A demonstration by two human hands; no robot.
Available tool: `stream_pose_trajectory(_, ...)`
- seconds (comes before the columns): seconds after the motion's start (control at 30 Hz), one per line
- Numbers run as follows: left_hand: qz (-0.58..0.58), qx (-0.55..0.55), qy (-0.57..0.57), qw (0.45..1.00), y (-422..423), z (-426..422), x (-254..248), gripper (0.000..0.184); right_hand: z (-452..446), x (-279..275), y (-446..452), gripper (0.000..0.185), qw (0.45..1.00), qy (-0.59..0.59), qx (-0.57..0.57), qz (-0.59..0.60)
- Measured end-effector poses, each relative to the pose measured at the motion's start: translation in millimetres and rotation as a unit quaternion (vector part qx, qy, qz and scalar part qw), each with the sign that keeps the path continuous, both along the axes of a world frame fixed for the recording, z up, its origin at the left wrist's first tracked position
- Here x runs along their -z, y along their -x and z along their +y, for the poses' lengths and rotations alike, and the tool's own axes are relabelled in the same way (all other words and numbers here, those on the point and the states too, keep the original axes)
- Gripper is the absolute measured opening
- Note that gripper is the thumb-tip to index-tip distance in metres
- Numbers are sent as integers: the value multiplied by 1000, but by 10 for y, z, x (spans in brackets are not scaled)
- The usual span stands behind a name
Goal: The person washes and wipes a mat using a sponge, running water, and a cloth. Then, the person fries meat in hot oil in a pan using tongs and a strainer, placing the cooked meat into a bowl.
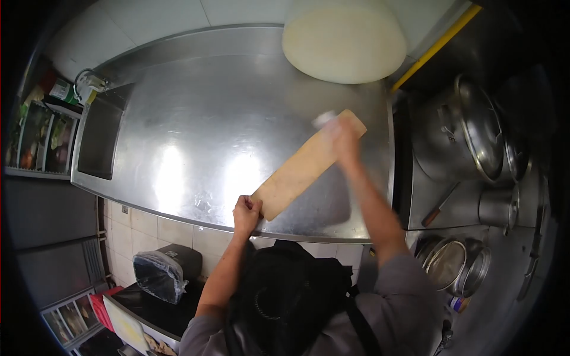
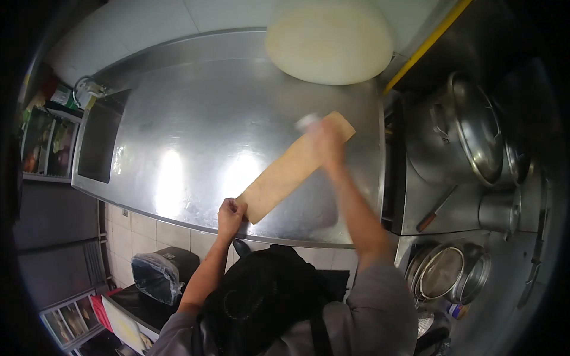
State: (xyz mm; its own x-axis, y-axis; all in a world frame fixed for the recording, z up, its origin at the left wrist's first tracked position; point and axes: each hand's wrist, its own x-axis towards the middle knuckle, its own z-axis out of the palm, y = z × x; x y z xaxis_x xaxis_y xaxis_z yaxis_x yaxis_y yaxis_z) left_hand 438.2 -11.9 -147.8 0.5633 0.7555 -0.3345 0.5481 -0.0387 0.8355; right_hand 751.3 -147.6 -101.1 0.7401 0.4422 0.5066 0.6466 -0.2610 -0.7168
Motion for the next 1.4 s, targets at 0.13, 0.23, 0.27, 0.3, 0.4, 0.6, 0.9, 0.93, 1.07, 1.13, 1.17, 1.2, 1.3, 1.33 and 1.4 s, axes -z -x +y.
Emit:
stream_pose_trajectory(0.13, -3, -5, 40, 999, 37, 62, 191, 23, 467, 342, 1877, 14, 937, 269, -195, -111)
stream_pose_trajectory(0.23, -7, 27, -38, 999, 92, 156, 209, 23, 508, 568, 1862, 18, 962, 187, -152, -131)
stream_pose_trajectory(0.27, -11, 22, 0, 1000, 103, 144, 210, 23, 433, 650, 1665, 22, 934, 260, -153, -191)
stream_pose_trajectory(0.3, -15, 20, 42, 999, 124, 103, 214, 22, 401, 595, 1434, 24, 948, 229, -118, -185)
stream_pose_trajectory(0.4, -2, 28, 24, 999, 123, 114, 226, 21, 217, 673, 499, 21, 945, 300, 16, -130)
stream_pose_trajectory(0.6, -17, 15, 59, 998, 42, 85, -37, 32, -293, 432, -955, 30, 882, 364, 280, -101)
stream_pose_trajectory(0.9, -114, 267, -149, 945, 170, -77, -523, 49, -1208, 214, -691, 40, 944, 76, 319, 44)
stream_pose_trajectory(0.93, -116, 271, -152, 943, 139, -93, -520, 49, -1260, 225, -582, 41, 943, 43, 322, 76)
stream_pose_trajectory(1.07, -69, 273, -387, 878, -132, -88, -654, 22, -1371, 217, -229, 42, 940, 24, 328, 90)
stream_pose_trajectory(1.13, -105, 259, -470, 837, -297, -129, -709, 17, -1417, 107, -94, 42, 946, -17, 303, 116)
stream_pose_trajectory(1.17, -165, 169, -297, 925, -385, -141, -689, 17, -1433, 63, -71, 42, 943, -34, 315, 101)
stream_pose_trajectory(1.2, -217, 70, -110, 967, -457, -144, -690, 18, -1445, -26, -52, 42, 942, -38, 317, 101)
stream_pose_trajectory(1.3, -241, 7, 106, 965, -381, -132, -580, 21, -1408, -428, 92, 35, 944, -70, 316, 63)
stream_pose_trajectory(1.33, -232, -26, 194, 953, -307, -117, -420, 22, -1329, -540, 193, 35, 945, -68, 313, 67)
stream_pose_trajectory(1.4, -216, -59, 193, 955, -226, -75, -146, 23, -1055, -669, 431, 30, 964, -61, 255, 41)
